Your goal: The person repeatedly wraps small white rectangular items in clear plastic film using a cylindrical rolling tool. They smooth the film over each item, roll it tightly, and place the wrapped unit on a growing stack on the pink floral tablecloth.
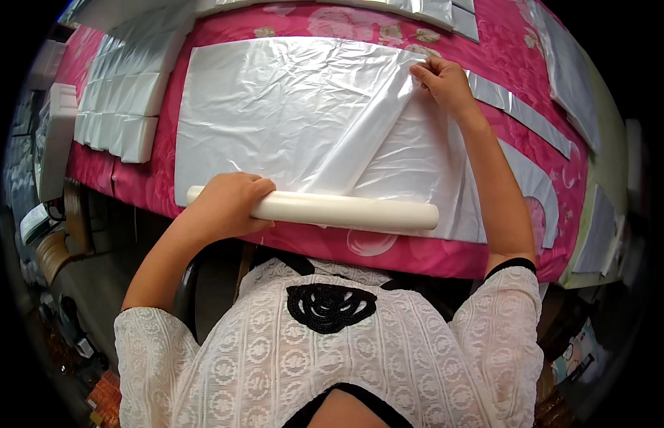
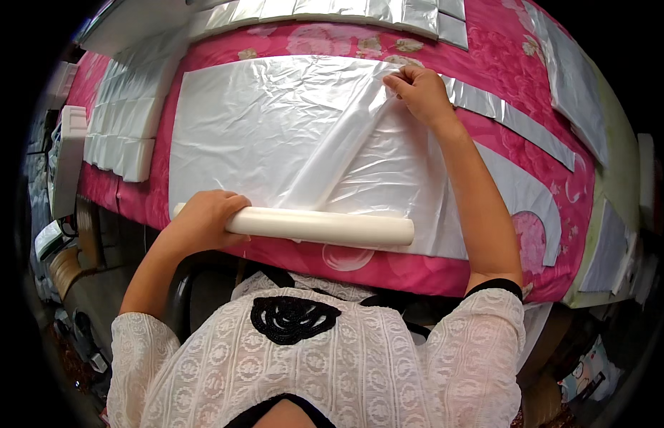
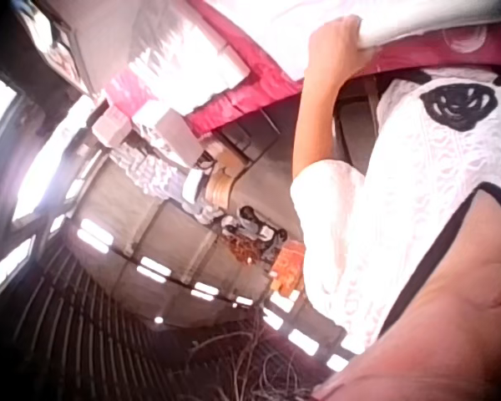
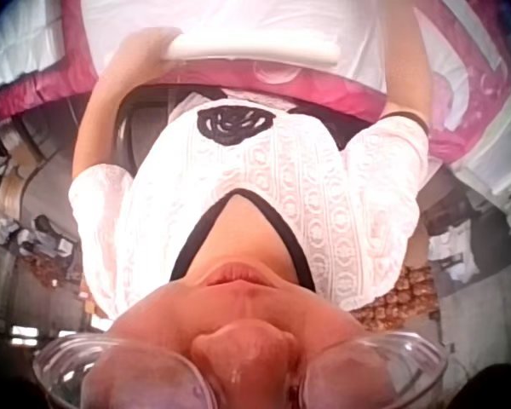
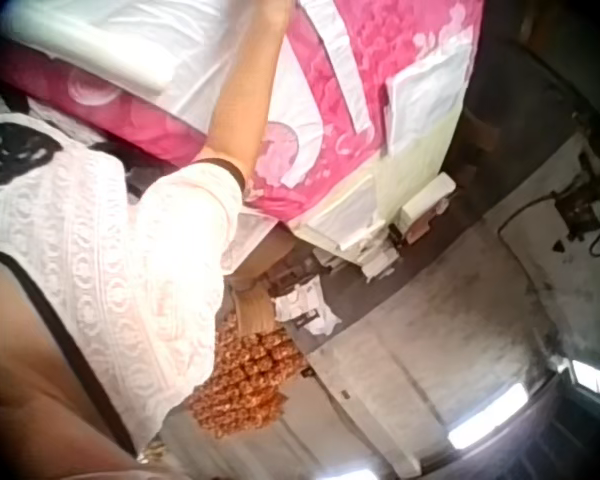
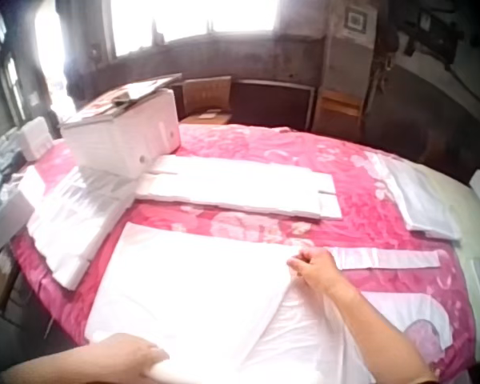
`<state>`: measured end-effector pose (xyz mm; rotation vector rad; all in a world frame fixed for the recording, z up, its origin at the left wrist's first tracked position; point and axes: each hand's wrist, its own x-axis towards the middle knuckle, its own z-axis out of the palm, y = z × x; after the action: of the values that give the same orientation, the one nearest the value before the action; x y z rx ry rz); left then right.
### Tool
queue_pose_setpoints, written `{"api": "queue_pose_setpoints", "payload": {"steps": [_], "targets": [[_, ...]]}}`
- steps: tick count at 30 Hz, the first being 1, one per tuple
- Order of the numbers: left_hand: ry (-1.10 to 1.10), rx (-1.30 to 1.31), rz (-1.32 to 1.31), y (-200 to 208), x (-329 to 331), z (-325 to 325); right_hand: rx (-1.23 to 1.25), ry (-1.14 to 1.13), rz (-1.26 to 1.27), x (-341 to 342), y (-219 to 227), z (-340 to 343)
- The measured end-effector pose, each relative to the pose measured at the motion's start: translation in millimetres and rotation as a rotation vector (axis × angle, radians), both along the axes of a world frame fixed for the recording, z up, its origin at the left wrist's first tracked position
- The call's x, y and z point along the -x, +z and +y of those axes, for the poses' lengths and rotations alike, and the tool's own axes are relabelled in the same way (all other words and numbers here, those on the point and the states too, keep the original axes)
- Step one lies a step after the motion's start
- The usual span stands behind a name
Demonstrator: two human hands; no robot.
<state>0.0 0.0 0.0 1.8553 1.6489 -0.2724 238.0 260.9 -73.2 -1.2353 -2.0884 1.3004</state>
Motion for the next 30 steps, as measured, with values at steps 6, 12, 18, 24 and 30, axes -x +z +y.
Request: {"api": "queue_pose_setpoints", "payload": {"steps": [6,12,18,24,30], "targets": [[-0.415,-0.836,-0.311,-29.6,-27.1,24.9,0.009,0.081,-0.001,25.8,-0.7,-8.2],[-0.510,-0.383,-0.379,-67.9,-43.3,-16.4,-0.024,0.178,-0.101,26.5,2.6,1.3],[-0.514,-0.425,-0.280,-78.0,-45.2,-31.4,-0.165,-0.199,-0.002,29.7,12.9,-18.8],[-0.468,-0.469,-0.238,-82.3,-57.8,-41.3,-0.467,0.345,-0.053,10.7,29.3,-154.6],[-0.452,-0.489,-0.179,-80.9,-65.3,-47.1,-0.715,0.135,-0.338,-28.6,10.4,-136.3]]}}
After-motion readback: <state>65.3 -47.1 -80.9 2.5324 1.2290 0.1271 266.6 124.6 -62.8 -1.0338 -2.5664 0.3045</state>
